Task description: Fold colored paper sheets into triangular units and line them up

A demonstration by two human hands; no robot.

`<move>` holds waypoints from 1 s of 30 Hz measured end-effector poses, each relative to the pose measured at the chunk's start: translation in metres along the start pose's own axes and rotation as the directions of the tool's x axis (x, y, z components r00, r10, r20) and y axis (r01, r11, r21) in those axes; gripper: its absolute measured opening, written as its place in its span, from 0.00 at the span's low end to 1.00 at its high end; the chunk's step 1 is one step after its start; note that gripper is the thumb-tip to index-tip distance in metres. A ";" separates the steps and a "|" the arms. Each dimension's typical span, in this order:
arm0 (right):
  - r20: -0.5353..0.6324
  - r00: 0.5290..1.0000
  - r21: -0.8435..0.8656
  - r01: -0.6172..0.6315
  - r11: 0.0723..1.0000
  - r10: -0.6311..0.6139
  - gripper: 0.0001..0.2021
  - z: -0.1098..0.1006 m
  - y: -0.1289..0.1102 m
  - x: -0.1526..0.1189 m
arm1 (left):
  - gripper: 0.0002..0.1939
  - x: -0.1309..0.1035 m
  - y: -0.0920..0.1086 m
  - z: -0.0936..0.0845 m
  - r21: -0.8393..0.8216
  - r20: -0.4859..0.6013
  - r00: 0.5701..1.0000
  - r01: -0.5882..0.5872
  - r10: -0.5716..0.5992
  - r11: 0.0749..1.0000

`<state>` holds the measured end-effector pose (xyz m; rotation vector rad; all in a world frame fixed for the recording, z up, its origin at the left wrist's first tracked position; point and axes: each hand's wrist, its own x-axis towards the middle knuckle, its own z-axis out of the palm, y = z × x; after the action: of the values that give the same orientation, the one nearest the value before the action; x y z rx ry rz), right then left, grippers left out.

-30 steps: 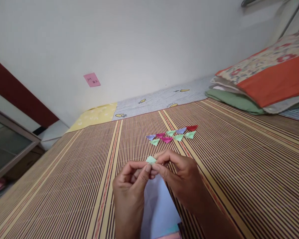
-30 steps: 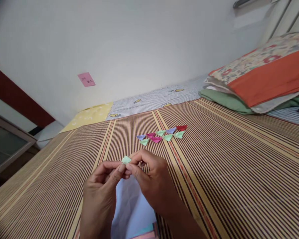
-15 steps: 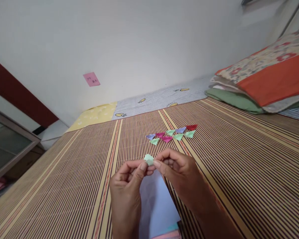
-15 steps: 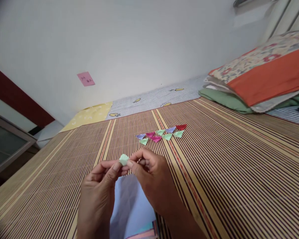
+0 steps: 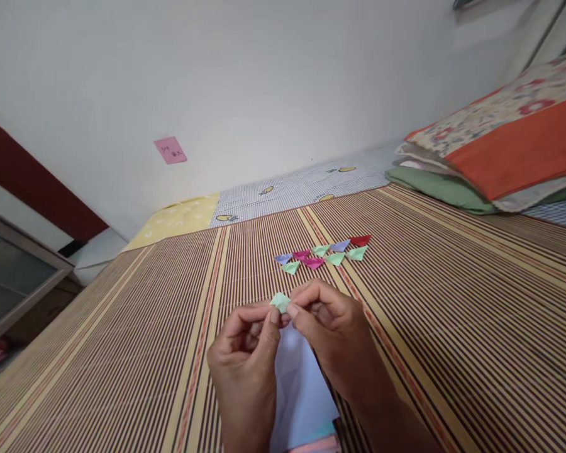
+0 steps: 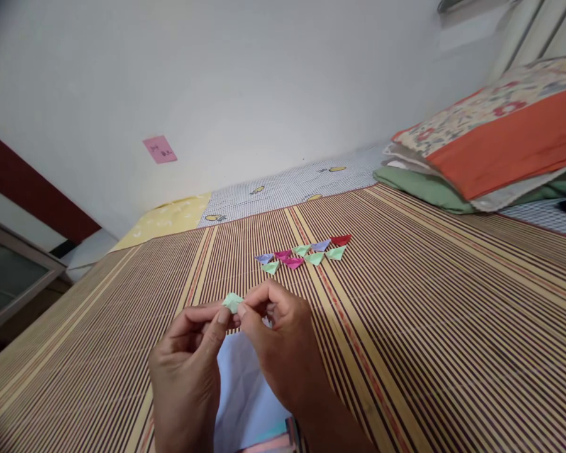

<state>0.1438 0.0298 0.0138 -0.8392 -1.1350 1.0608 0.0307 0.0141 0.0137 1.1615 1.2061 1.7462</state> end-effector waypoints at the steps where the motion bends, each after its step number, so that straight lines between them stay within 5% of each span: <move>1: -0.014 1.000 -0.003 0.013 1.000 -0.013 0.07 0.001 0.001 0.000 | 0.04 0.000 0.000 0.000 -0.003 -0.006 1.000 -0.004 0.004 1.000; 5: -0.046 0.999 0.001 0.020 1.000 -0.020 0.07 0.001 0.003 0.001 | 0.06 0.000 -0.001 -0.001 -0.023 -0.024 1.000 -0.007 0.006 1.000; 12: 0.076 0.997 -0.041 -0.003 0.999 0.006 0.04 -0.010 0.006 0.005 | 0.06 0.007 -0.005 -0.005 -0.112 0.052 0.994 0.096 -0.091 0.989; 18: 0.028 0.996 -0.170 0.085 0.982 -0.082 0.05 -0.007 0.004 0.003 | 0.07 0.008 -0.006 -0.003 -0.089 0.044 0.991 0.129 -0.126 0.988; 24: -0.009 0.993 -0.121 0.114 0.986 -0.116 0.06 -0.002 0.005 0.001 | 0.07 0.006 -0.006 -0.002 -0.050 0.006 0.996 0.085 -0.085 0.995; 30: -0.039 0.994 -0.173 0.093 0.981 -0.101 0.05 -0.009 0.014 0.002 | 0.09 0.012 -0.006 -0.010 -0.056 0.183 0.965 0.200 -0.187 0.978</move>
<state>0.1495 0.0361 -0.0009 -0.9301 -1.2264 0.8673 0.0173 0.0240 0.0095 1.0917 1.0996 1.4958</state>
